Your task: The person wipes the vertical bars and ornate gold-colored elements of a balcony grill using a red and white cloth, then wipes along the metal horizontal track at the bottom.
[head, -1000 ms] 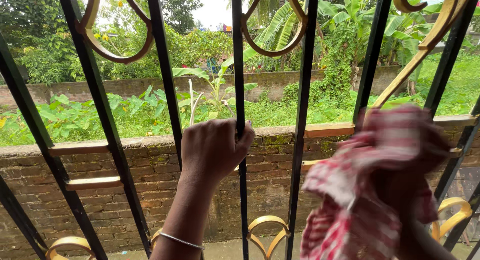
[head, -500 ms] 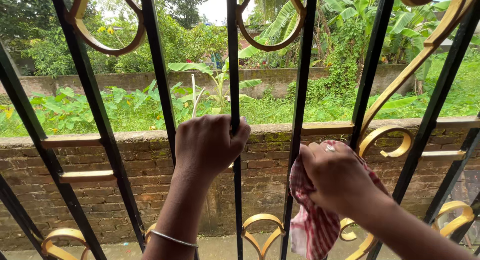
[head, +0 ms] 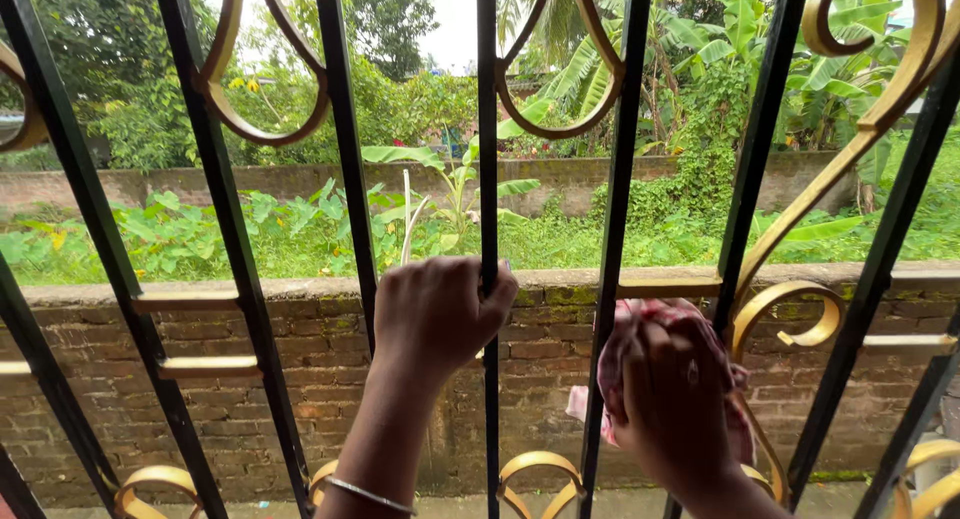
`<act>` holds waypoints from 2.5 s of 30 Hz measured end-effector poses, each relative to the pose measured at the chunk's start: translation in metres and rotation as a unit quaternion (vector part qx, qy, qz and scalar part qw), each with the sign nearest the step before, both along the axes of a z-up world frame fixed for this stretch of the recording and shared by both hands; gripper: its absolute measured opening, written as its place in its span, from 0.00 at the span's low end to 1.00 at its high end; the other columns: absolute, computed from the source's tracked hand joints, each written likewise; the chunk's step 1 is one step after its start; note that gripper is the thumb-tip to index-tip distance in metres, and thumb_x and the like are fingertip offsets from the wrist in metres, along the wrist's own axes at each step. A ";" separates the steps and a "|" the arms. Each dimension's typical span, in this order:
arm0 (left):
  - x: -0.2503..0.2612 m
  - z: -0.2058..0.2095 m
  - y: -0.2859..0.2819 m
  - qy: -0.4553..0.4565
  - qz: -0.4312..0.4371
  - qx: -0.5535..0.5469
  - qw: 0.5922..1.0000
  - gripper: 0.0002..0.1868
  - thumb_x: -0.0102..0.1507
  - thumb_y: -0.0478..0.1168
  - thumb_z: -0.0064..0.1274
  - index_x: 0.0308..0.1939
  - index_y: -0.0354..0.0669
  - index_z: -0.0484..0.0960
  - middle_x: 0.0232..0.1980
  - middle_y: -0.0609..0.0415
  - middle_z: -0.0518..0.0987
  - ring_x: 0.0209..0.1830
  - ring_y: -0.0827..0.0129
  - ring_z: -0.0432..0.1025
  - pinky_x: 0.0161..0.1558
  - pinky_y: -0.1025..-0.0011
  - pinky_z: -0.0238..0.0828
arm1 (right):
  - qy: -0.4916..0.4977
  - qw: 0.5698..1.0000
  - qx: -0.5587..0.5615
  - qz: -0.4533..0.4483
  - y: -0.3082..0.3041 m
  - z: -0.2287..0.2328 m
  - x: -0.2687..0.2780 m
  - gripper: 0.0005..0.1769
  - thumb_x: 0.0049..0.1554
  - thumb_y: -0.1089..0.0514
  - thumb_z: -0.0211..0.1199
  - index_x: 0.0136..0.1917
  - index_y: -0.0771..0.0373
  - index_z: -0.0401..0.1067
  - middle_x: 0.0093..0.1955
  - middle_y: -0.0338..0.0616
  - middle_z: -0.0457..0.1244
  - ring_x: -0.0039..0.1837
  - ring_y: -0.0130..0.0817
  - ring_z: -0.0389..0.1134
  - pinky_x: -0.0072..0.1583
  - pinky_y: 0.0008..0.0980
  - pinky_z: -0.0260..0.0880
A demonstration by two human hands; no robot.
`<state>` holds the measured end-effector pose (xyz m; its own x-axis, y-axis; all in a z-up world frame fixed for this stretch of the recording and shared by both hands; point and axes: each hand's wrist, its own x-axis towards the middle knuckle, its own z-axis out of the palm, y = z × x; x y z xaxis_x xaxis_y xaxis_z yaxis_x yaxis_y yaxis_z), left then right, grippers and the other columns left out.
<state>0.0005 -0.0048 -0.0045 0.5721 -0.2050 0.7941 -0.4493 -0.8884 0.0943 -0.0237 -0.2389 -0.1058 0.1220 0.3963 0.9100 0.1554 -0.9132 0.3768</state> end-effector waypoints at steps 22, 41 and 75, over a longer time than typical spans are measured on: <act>-0.003 -0.001 -0.002 -0.017 0.007 -0.014 1.000 0.25 0.65 0.57 0.42 0.20 0.54 0.84 0.19 0.53 0.79 0.19 0.58 0.76 0.30 0.58 0.72 | -0.027 0.999 0.010 -0.033 0.002 -0.011 0.003 0.56 0.23 0.45 0.78 0.63 0.66 0.63 0.52 0.59 0.68 0.55 0.57 0.72 0.62 0.52 0.64; 0.000 -0.002 0.000 -0.008 0.011 0.002 1.000 0.26 0.67 0.57 0.41 0.20 0.54 0.84 0.19 0.51 0.79 0.18 0.58 0.75 0.30 0.58 0.72 | 0.171 0.972 0.114 0.117 0.000 -0.034 -0.041 0.51 0.30 0.54 0.79 0.65 0.65 0.63 0.63 0.61 0.57 0.69 0.61 0.56 0.66 0.62 0.55; 0.000 -0.001 -0.003 -0.043 0.021 0.010 0.999 0.26 0.66 0.58 0.41 0.20 0.54 0.84 0.17 0.52 0.78 0.16 0.60 0.75 0.24 0.59 0.69 | 0.029 0.975 0.219 -0.033 -0.061 0.027 -0.003 0.47 0.53 0.41 0.64 0.73 0.71 0.50 0.71 0.69 0.52 0.77 0.66 0.50 0.77 0.62 0.38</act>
